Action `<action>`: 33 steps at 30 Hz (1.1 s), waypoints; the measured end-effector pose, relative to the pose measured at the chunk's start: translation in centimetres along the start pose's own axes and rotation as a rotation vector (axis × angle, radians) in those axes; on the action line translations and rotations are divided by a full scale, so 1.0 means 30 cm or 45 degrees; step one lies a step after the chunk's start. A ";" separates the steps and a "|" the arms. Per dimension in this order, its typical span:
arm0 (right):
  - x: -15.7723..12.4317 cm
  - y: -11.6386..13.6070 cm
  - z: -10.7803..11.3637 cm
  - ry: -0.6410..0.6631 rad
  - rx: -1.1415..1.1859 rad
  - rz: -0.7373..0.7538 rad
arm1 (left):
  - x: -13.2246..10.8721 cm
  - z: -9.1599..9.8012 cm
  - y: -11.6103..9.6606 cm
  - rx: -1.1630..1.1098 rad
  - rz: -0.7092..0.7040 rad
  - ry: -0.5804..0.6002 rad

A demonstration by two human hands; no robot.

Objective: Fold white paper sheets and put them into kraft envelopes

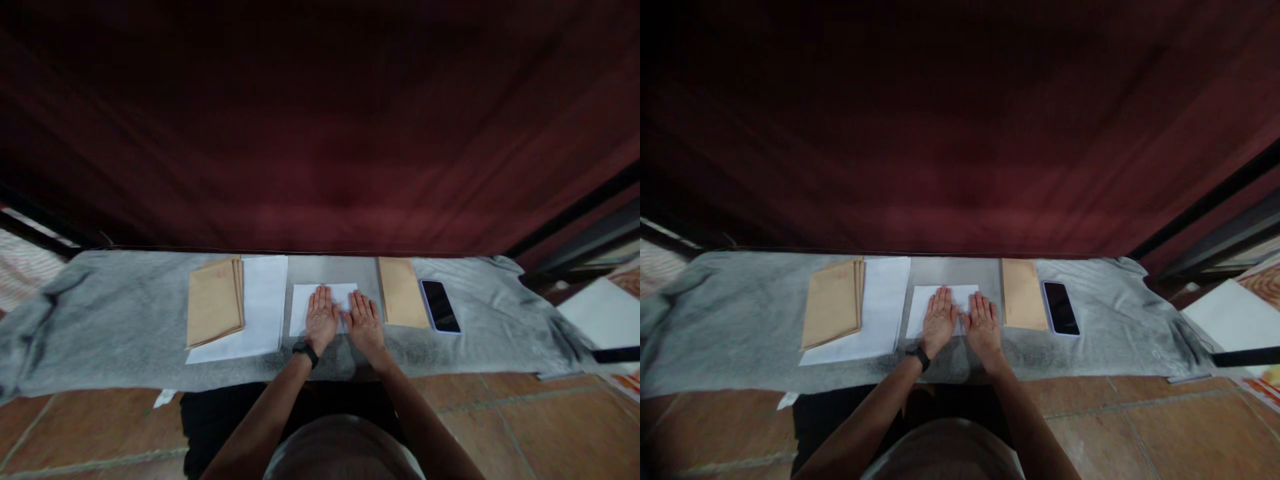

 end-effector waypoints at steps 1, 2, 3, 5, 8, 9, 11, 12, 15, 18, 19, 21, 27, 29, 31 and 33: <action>0.001 -0.001 0.000 0.006 0.004 -0.002 | 0.000 0.003 0.019 0.015 0.013 -0.007; 0.002 -0.001 0.000 0.011 0.006 -0.003 | 0.000 0.008 0.039 0.030 0.026 -0.013; 0.003 -0.001 0.000 0.017 0.009 -0.001 | -0.003 0.015 0.060 0.046 0.040 -0.020; 0.004 -0.001 -0.001 0.027 0.014 -0.002 | -0.011 0.030 0.101 0.070 0.067 -0.030; 0.005 -0.003 -0.003 0.032 0.021 -0.007 | -0.031 0.053 0.155 0.096 0.120 -0.050; 0.004 -0.005 -0.004 0.031 0.023 -0.010 | -0.039 0.060 0.169 0.105 0.137 -0.059; 0.001 -0.008 -0.005 0.028 0.030 -0.007 | -0.054 0.072 0.187 0.121 0.163 -0.076; 0.000 -0.009 -0.006 0.027 0.034 -0.004 | -0.059 0.076 0.192 0.125 0.170 -0.081; 0.006 -0.008 -0.007 0.012 0.043 -0.031 | -0.067 0.081 0.192 0.118 0.170 -0.081; 0.035 0.016 -0.010 -0.013 0.067 -0.094 | -0.067 0.084 0.189 0.115 0.169 -0.092; 0.049 0.037 -0.015 -0.012 0.083 -0.099 | -0.066 0.086 0.188 0.115 0.169 -0.099; 0.081 0.100 -0.035 0.026 0.122 -0.060 | -0.065 0.086 0.189 0.118 0.166 -0.103; 0.126 0.256 -0.099 0.174 0.187 0.107 | -0.065 0.073 0.192 0.133 0.152 -0.036; 0.124 0.254 -0.101 0.170 0.187 0.108 | -0.066 0.074 0.194 0.131 0.162 -0.032; 0.120 0.237 -0.097 0.158 0.180 0.102 | -0.067 0.077 0.195 0.126 0.173 -0.039; 0.117 0.206 -0.092 0.143 0.161 0.078 | -0.068 0.080 0.194 0.114 0.183 -0.051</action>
Point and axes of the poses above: each hand's wrist, its own x-axis towards the middle knuckle, its own z-axis out of the back of the hand, y = z × x, the point moved 10 cm from there along x, towards the middle knuckle, and after that the axes turned 6 degrees about -z, right-handed, at the moved point
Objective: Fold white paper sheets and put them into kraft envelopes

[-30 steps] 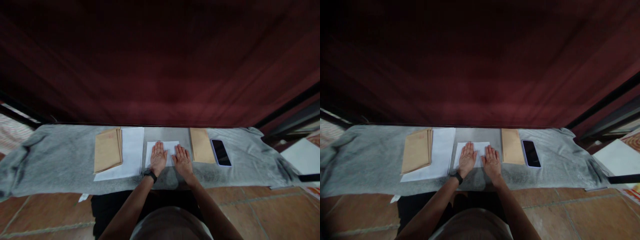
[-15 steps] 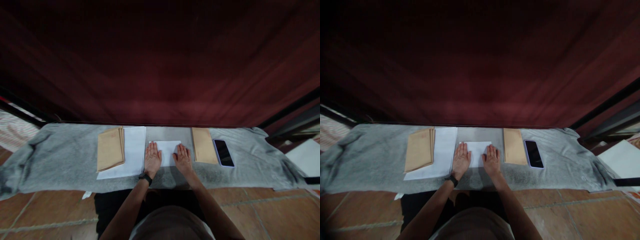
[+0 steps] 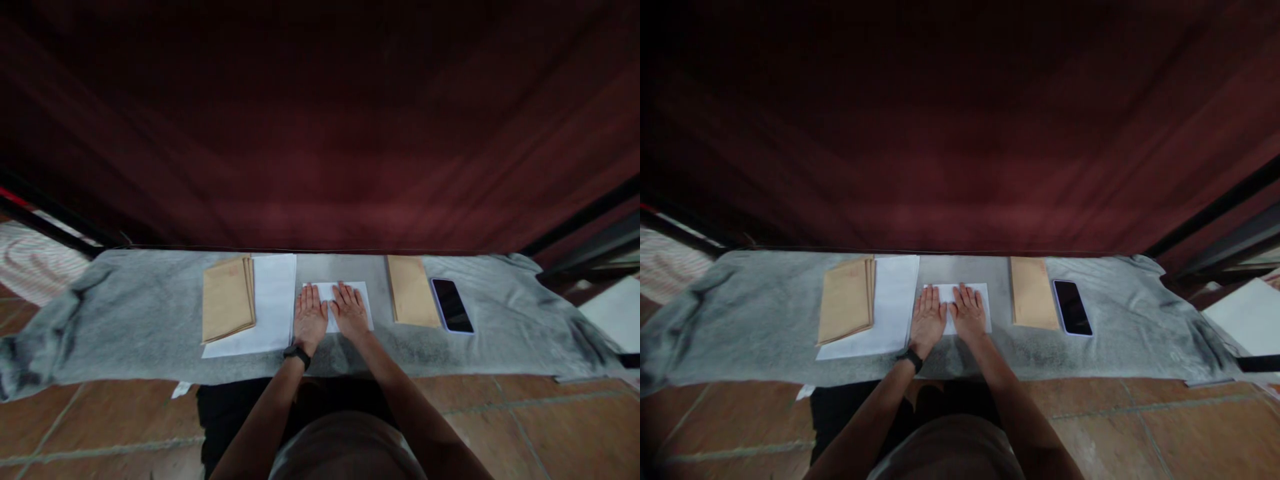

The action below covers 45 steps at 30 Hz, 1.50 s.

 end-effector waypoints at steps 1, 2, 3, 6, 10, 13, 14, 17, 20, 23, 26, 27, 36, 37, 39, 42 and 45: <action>-0.003 -0.016 0.005 -0.009 -0.012 -0.014 | 0.000 0.001 0.000 -0.007 0.005 -0.005; -0.005 -0.033 0.011 -0.020 -0.024 -0.026 | -0.001 0.002 0.000 -0.013 0.008 -0.010; -0.009 -0.049 0.016 -0.031 -0.037 -0.036 | -0.001 0.002 0.000 -0.018 0.010 -0.013; -0.023 -0.097 0.034 -0.068 -0.078 -0.062 | -0.001 0.002 0.000 -0.022 0.008 -0.018; -0.048 -0.154 0.055 -0.106 -0.126 -0.086 | 0.000 -0.002 0.001 -0.036 0.003 -0.021; -0.067 -0.191 0.069 -0.128 -0.141 -0.098 | 0.000 -0.005 0.004 -0.049 0.005 -0.034; -0.073 -0.202 0.074 -0.135 -0.140 -0.101 | 0.000 -0.005 0.005 -0.049 0.006 -0.039; -0.092 -0.237 0.089 -0.159 -0.132 -0.116 | 0.000 -0.009 0.006 -0.043 0.000 -0.049; -0.109 -0.263 0.105 -0.192 -0.130 -0.138 | -0.001 -0.011 0.006 -0.041 -0.005 -0.053; -0.125 -0.270 0.121 -0.224 -0.130 -0.160 | 0.000 -0.007 0.007 -0.052 -0.003 -0.060; -0.143 -0.262 0.135 -0.245 -0.124 -0.210 | 0.002 0.005 0.005 -0.067 -0.016 -0.067; -0.150 -0.257 0.139 -0.246 -0.117 -0.228 | 0.002 0.011 0.005 -0.073 -0.023 -0.071; -0.164 -0.256 0.170 -0.085 0.025 -0.493 | -0.100 0.028 -0.099 -0.151 -0.372 -0.006; -0.159 -0.265 0.171 -0.063 0.081 -0.538 | -0.117 0.027 -0.111 -0.163 -0.400 0.010; -0.145 -0.280 0.174 -0.031 0.200 -0.612 | -0.143 0.029 -0.124 -0.179 -0.412 0.034; -0.122 -0.283 0.182 -0.005 0.318 -0.638 | -0.167 0.039 -0.139 -0.204 -0.417 0.067; -0.104 -0.243 0.202 0.049 0.433 -0.564 | -0.187 0.056 -0.161 -0.276 -0.417 0.096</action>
Point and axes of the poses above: each hand's wrist, its own x-axis towards the middle knuckle, its own z-axis out of the back of the hand, y = z × x, the point moved 10 cm from there along x, towards the middle knuckle, and after that the axes turned 6 degrees about -z, right-handed, at the moved point
